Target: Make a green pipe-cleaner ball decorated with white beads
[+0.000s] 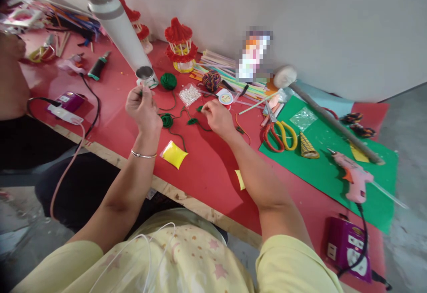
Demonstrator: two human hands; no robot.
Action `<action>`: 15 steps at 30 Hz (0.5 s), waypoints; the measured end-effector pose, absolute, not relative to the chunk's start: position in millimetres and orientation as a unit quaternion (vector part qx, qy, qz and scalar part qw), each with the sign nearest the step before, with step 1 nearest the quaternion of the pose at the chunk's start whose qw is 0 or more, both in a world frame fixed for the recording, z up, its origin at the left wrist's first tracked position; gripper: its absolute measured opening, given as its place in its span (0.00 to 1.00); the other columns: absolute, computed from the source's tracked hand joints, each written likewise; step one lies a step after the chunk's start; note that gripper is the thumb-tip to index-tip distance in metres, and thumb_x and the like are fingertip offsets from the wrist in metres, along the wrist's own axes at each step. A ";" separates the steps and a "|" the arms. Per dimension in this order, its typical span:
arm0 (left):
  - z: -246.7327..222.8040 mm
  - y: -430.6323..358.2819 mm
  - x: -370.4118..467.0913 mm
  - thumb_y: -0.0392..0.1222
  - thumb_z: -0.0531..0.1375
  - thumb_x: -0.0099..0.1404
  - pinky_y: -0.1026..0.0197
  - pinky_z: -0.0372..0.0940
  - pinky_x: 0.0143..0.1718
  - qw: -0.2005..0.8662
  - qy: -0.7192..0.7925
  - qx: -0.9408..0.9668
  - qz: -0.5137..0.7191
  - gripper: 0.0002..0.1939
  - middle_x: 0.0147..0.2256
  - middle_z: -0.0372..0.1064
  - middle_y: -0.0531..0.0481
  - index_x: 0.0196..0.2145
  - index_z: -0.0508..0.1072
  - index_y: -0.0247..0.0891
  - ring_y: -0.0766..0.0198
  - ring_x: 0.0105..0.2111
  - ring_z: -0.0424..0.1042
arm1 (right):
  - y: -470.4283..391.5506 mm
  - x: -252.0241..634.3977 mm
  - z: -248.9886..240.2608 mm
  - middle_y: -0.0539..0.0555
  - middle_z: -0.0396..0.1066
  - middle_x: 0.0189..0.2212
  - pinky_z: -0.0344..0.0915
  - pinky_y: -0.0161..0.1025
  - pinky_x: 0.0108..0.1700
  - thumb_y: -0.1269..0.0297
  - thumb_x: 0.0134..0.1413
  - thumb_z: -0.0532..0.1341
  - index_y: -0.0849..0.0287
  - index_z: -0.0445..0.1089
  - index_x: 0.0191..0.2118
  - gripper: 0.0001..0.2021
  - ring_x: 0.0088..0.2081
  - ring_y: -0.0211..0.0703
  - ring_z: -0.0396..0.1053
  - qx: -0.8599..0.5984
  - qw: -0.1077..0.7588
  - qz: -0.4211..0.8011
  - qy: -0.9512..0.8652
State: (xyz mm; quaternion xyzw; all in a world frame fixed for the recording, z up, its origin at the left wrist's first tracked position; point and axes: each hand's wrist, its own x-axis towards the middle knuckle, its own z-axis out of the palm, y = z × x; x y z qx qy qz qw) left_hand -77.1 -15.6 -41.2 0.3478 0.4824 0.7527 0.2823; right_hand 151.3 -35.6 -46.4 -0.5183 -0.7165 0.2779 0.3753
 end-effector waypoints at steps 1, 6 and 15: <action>-41.6 -14.1 -78.9 0.55 0.62 0.69 0.64 0.50 0.20 0.266 0.474 0.335 0.769 0.16 0.29 0.62 0.55 0.38 0.69 0.40 0.74 0.20 0.53 | -36.6 149.6 -42.4 0.56 0.71 0.38 0.66 0.42 0.42 0.54 0.65 0.63 0.55 0.72 0.37 0.10 0.41 0.46 0.69 -0.507 0.432 0.304 -0.681; -41.8 -15.0 -76.5 0.60 0.66 0.65 0.64 0.51 0.19 0.268 0.446 0.367 0.771 0.20 0.28 0.63 0.55 0.36 0.71 0.40 0.74 0.20 0.57 | -48.8 140.7 -18.1 0.52 0.70 0.36 0.64 0.36 0.28 0.40 0.64 0.59 0.49 0.67 0.45 0.18 0.32 0.40 0.68 -0.469 0.586 0.387 -0.536; -31.4 -28.4 -65.5 0.51 0.67 0.63 0.67 0.53 0.17 0.345 0.515 0.437 0.651 0.13 0.23 0.64 0.55 0.31 0.73 0.40 0.72 0.20 0.60 | -44.5 157.4 13.9 0.50 0.74 0.41 0.59 0.33 0.25 0.56 0.69 0.56 0.51 0.62 0.40 0.07 0.23 0.31 0.63 -0.406 0.731 0.244 -0.492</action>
